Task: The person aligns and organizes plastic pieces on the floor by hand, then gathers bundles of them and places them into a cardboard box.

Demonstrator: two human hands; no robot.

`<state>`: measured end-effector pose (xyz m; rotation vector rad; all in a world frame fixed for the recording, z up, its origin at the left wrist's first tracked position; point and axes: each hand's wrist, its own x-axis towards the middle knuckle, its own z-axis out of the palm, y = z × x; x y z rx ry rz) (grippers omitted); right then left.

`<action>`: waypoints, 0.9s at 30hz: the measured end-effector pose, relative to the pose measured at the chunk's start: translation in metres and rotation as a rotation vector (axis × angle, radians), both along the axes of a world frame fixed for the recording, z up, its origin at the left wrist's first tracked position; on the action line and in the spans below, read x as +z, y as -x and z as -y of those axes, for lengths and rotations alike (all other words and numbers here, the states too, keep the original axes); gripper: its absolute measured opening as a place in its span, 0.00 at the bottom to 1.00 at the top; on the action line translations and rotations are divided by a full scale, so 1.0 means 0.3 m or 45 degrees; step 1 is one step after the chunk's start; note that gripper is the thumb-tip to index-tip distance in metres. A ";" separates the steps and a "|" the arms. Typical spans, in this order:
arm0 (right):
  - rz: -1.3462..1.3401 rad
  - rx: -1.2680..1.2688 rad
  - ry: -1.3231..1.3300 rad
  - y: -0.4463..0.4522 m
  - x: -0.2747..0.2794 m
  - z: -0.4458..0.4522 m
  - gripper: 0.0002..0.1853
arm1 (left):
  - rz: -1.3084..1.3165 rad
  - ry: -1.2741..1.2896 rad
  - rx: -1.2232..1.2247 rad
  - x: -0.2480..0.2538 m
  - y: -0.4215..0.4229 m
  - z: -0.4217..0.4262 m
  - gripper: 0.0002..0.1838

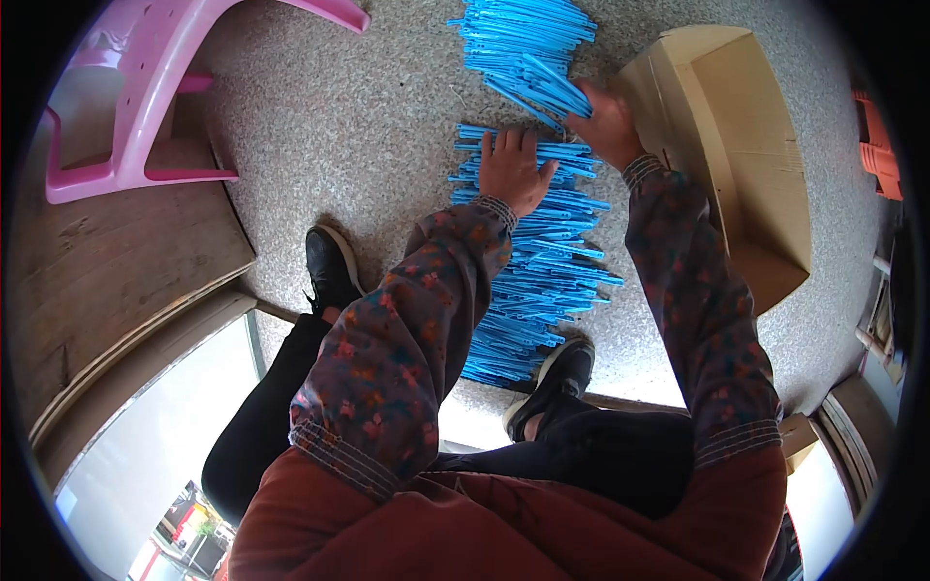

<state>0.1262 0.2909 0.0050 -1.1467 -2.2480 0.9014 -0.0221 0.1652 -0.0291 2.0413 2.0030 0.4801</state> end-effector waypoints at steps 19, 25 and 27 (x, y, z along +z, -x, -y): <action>0.113 0.109 -0.881 0.010 0.169 0.016 0.31 | 1.679 0.120 0.909 0.568 0.054 -0.005 0.37; 0.234 0.141 -1.154 0.005 0.224 0.025 0.20 | 1.435 0.011 0.794 0.562 0.028 -0.015 0.27; 0.250 0.167 -1.165 0.005 0.226 0.036 0.18 | 1.488 -0.175 0.789 0.508 0.020 -0.019 0.20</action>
